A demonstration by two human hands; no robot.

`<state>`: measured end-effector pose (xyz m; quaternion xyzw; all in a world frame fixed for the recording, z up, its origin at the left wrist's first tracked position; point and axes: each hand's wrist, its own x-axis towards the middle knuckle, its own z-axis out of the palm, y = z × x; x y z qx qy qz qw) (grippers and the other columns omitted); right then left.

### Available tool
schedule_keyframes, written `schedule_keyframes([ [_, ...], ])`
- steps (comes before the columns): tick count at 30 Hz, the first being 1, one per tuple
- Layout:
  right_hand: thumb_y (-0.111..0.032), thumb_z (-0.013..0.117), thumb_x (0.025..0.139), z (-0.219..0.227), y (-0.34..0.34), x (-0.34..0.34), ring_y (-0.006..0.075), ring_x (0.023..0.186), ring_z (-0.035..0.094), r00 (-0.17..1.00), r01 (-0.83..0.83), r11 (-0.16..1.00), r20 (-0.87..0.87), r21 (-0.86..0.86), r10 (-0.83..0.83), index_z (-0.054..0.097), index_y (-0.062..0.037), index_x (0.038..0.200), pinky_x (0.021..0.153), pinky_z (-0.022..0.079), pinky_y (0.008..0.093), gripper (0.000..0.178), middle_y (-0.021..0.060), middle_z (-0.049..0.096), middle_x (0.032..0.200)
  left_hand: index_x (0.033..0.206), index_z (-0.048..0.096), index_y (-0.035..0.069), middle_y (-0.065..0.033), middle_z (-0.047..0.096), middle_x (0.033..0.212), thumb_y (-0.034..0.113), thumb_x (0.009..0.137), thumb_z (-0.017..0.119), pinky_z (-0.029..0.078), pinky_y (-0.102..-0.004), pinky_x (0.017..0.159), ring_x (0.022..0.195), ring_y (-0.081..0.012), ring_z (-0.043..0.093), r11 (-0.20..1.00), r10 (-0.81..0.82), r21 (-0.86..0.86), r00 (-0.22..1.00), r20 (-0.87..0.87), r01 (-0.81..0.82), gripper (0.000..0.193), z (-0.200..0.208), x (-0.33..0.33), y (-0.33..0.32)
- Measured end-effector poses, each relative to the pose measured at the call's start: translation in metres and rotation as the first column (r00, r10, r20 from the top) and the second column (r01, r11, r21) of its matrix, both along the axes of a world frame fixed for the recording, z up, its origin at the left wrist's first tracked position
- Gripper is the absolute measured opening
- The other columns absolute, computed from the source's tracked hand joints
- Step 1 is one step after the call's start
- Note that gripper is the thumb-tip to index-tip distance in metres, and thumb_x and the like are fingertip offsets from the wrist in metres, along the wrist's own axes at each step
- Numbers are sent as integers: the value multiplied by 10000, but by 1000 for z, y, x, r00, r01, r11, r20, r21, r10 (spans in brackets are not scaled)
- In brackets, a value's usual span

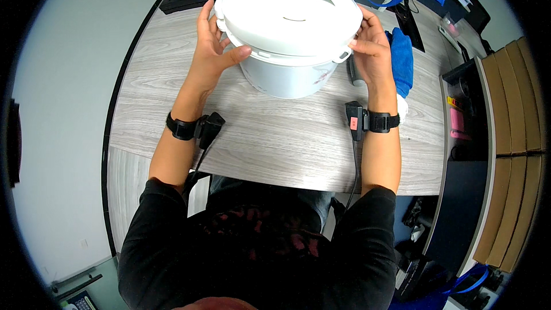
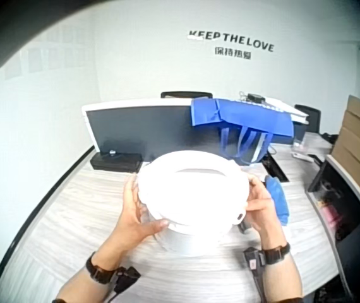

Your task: The person assembles a white cylindrical appliance by first removing a small plastic piece from the base, then placing the lid on top. They remove the lid, use a screwdriver to tighten screws on the metal top, and reattach the lid.

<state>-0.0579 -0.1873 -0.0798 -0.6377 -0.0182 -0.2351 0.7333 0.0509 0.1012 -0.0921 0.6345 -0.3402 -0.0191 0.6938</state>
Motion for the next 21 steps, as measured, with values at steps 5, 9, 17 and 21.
schedule_keyframes([
  [5,-118,735,594,0,-2,0,278,1267,502,1000,16,999,-9,-41,-16,496,-30,1357,1146,330,376,804,120,580,1264,1533,120,17,-274,299,1510,471,682,865,375,-581,1089,1422,-399,322,999,-2,39,993,115,-3,1219,-1,1,0],
  [9,-105,753,580,-4,-4,-1,272,1240,513,1000,8,1000,-3,-23,-9,515,-38,1336,1137,339,371,795,115,585,1244,1536,189,82,-204,340,1524,353,661,872,295,-534,1165,1452,-347,294,1000,2,13,999,52,-3,1143,-3,-1,-1],
  [17,-98,756,587,-9,-9,-1,268,1216,525,1000,21,998,-16,-58,-22,533,-37,1318,1135,337,367,767,107,590,1224,1541,120,64,-239,369,1479,468,666,876,376,-556,1106,1404,-381,359,998,-18,69,992,122,10,1225,-5,1,0],
  [21,-71,759,529,-7,-7,0,268,1195,531,999,14,1000,-29,-23,-15,535,-34,1313,1122,349,365,816,105,593,1206,1542,105,75,-233,385,1469,457,635,899,384,-530,1112,1400,-380,366,998,-64,12,996,54,64,1265,3,-7,-1],
])
